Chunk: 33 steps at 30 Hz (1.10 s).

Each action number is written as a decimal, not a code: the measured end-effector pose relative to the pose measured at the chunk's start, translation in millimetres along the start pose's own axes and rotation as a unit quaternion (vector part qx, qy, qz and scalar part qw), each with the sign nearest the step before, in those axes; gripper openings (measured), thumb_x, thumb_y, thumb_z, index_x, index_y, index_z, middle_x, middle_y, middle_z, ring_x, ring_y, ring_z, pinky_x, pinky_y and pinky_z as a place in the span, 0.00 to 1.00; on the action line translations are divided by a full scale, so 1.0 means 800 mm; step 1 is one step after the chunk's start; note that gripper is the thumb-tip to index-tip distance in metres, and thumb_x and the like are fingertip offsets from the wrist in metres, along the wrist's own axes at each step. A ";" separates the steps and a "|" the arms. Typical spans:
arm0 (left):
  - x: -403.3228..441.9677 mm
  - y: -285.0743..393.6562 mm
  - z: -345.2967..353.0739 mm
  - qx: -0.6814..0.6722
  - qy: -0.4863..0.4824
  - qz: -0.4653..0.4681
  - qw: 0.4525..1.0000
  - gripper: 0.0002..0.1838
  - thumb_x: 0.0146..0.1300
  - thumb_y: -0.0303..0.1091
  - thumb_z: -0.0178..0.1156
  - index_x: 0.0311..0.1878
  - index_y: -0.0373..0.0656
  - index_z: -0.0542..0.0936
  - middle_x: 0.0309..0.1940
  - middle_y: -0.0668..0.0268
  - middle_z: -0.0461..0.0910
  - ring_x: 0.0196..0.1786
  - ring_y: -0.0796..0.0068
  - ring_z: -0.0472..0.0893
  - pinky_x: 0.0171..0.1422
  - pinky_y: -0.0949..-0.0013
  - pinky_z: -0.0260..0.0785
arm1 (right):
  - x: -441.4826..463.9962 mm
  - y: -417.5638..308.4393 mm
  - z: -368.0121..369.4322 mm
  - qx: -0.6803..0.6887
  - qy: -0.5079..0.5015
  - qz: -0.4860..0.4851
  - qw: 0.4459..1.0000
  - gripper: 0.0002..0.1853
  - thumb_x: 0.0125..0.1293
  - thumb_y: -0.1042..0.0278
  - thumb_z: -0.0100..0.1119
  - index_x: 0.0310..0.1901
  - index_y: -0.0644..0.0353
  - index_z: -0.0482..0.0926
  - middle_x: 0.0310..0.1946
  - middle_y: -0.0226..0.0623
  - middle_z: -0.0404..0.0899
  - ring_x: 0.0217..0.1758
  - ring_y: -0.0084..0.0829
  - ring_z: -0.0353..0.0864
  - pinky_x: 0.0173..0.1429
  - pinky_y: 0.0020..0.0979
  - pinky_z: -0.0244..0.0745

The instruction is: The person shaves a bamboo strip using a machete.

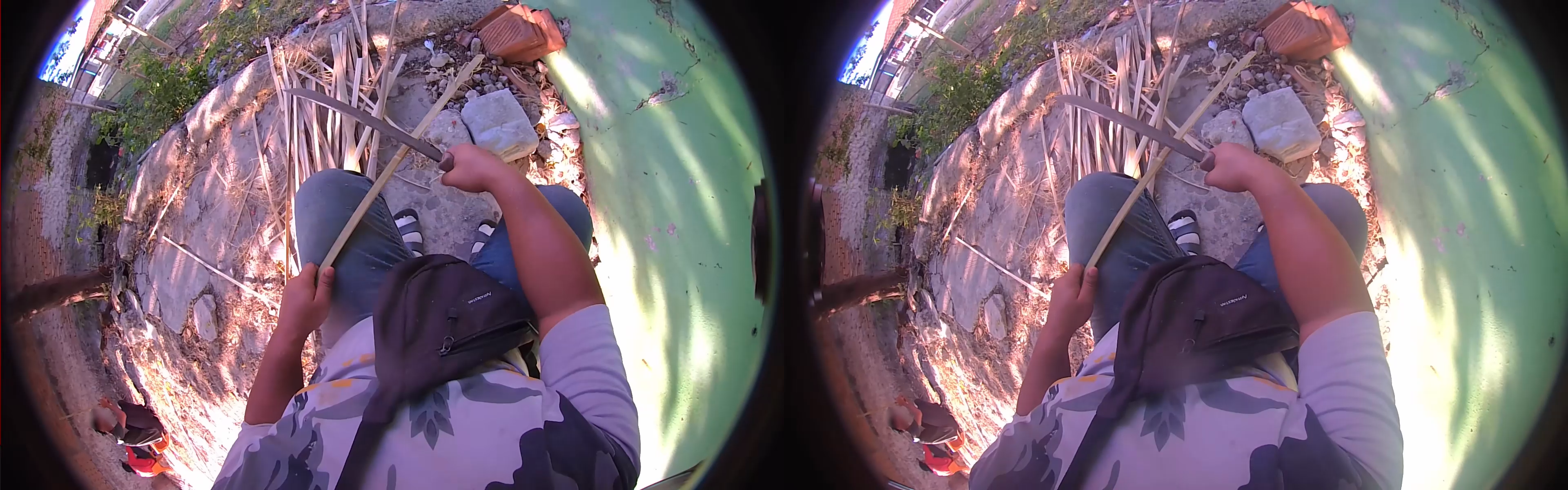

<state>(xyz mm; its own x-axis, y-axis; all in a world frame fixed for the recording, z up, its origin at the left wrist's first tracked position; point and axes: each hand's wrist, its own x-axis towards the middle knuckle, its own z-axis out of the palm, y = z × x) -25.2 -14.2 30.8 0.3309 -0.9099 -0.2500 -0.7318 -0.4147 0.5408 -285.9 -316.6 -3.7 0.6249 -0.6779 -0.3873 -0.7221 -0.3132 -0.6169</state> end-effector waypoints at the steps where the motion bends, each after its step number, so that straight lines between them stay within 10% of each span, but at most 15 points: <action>1: 0.001 -0.002 0.001 -0.001 -0.001 0.003 1.000 0.24 0.79 0.50 0.53 0.35 0.36 0.72 0.21 0.46 0.75 0.27 0.38 0.77 0.32 0.48 0.66 | -0.003 -0.004 -0.003 -0.010 -0.008 0.004 1.000 0.14 0.52 0.62 0.66 0.39 0.61 0.85 0.36 0.49 0.86 0.43 0.49 0.86 0.49 0.43 0.79; 33: 0.004 -0.011 0.004 -0.012 -0.004 0.011 1.000 0.24 0.79 0.50 0.53 0.35 0.36 0.72 0.21 0.47 0.75 0.26 0.41 0.77 0.31 0.49 0.66 | -0.004 -0.014 0.025 -0.036 -0.033 -0.109 0.993 0.15 0.57 0.56 0.74 0.37 0.59 0.84 0.33 0.45 0.86 0.39 0.48 0.86 0.47 0.43 0.79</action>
<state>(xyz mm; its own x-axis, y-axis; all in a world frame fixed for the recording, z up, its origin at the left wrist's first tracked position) -19.6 -13.5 22.6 0.3098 -0.9187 -0.2448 -0.7237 -0.3948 0.5659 -274.3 -297.4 -9.5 0.7851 -0.5445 -0.2953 -0.5851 -0.4955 -0.6419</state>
